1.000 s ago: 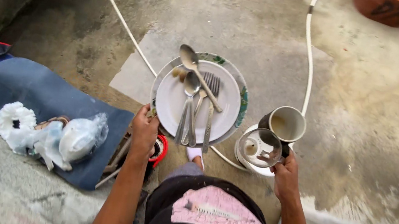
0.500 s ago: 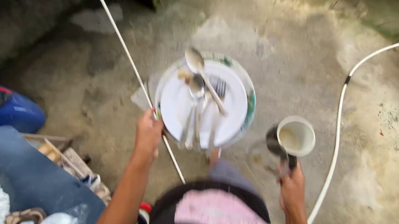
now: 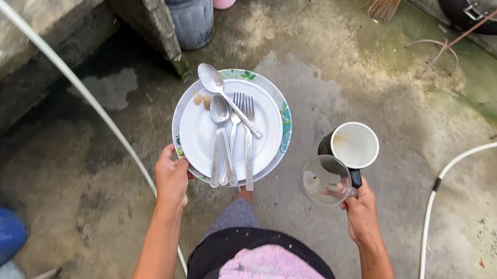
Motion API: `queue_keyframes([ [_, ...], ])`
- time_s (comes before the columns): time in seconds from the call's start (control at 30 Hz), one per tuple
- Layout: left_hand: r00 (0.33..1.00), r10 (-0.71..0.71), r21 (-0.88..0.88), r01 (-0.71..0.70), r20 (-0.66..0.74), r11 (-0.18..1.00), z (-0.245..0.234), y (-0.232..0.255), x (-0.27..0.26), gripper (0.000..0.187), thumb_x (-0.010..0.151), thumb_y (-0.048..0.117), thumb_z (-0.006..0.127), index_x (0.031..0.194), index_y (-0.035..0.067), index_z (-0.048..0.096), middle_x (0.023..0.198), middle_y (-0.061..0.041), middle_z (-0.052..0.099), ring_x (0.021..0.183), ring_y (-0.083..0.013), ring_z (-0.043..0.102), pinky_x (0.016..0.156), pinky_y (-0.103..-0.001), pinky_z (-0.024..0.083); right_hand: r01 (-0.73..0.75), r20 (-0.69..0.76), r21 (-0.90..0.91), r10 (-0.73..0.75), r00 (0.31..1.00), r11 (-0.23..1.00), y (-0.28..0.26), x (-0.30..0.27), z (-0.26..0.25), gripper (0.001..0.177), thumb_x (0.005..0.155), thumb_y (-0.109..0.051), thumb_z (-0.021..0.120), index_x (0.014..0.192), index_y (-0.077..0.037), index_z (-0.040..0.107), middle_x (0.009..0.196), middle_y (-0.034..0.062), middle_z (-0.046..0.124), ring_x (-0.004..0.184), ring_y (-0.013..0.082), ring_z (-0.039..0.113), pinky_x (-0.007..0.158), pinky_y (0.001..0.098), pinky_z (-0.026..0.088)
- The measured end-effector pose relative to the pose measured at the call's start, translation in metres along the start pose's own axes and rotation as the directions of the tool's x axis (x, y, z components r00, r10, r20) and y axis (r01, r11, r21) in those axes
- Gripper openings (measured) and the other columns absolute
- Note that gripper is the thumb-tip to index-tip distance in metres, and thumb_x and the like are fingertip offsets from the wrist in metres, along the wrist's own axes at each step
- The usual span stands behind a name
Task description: Clear the dining table of dishes, wash a rag by hand, and then wipe the table surface.
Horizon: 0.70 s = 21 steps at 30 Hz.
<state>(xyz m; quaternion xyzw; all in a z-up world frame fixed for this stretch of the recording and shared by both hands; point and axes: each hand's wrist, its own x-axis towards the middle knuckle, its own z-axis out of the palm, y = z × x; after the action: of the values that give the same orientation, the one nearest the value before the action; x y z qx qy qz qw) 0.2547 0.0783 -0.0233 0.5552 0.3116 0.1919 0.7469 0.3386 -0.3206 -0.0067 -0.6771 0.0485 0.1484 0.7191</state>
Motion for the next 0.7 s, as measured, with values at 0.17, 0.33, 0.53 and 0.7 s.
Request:
queue_keyframes([
  [0.17, 0.999, -0.013, 0.02, 0.013, 0.038, 1.0, 0.084, 0.037, 0.175, 0.036, 0.097, 0.001, 0.056, 0.133, 0.001, 0.051, 0.091, -0.011, 0.074, 0.066, -0.0125, 0.067, 0.054, -0.027, 0.052, 0.095, -0.014, 0.076, -0.095, 0.995, 0.993, -0.026, 0.179, 0.028, 0.016, 0.094, -0.004, 0.061, 0.109, -0.008, 0.06, 0.09, -0.0027, 0.059, 0.081, 0.0107, 0.068, 0.057, 0.0229, 0.036],
  [0.33, 0.998, -0.038, 0.089, 0.033, 0.056, 0.995, 0.199, 0.076, 0.338, 0.033, 0.098, 0.002, 0.056, 0.13, 0.001, 0.052, 0.091, -0.01, 0.075, 0.064, -0.0106, 0.065, 0.053, -0.026, 0.049, -0.029, -0.095, 0.057, 0.035, 0.995, 0.998, -0.094, 0.331, 0.041, 0.017, 0.094, -0.006, 0.063, 0.111, -0.01, 0.06, 0.09, -0.0021, 0.061, 0.083, 0.0128, 0.069, 0.054, 0.0233, 0.033],
  [0.53, 0.997, -0.06, 0.042, 0.057, 0.056, 0.997, 0.34, 0.084, 0.525, 0.034, 0.096, 0.0, 0.055, 0.129, 0.001, 0.052, 0.091, -0.011, 0.074, 0.063, -0.0107, 0.063, 0.052, -0.026, 0.048, -0.002, -0.112, 0.07, 0.01, 0.994, 0.998, -0.116, 0.553, 0.017, 0.021, 0.092, 0.0, 0.059, 0.111, -0.007, 0.06, 0.09, -0.001, 0.061, 0.086, 0.0148, 0.073, 0.054, 0.0238, 0.034],
  [0.7, 0.999, -0.048, 0.001, 0.048, 0.021, 0.999, 0.453, 0.1, 0.648, 0.036, 0.094, -0.001, 0.058, 0.129, 0.0, 0.054, 0.096, -0.01, 0.072, 0.067, -0.0112, 0.065, 0.052, -0.025, 0.049, 0.001, -0.085, -0.005, -0.001, 0.996, 1.0, -0.188, 0.724, 0.014, 0.033, 0.09, 0.005, 0.055, 0.119, -0.01, 0.06, 0.091, 0.0008, 0.066, 0.077, 0.0118, 0.065, 0.054, 0.0229, 0.035],
])
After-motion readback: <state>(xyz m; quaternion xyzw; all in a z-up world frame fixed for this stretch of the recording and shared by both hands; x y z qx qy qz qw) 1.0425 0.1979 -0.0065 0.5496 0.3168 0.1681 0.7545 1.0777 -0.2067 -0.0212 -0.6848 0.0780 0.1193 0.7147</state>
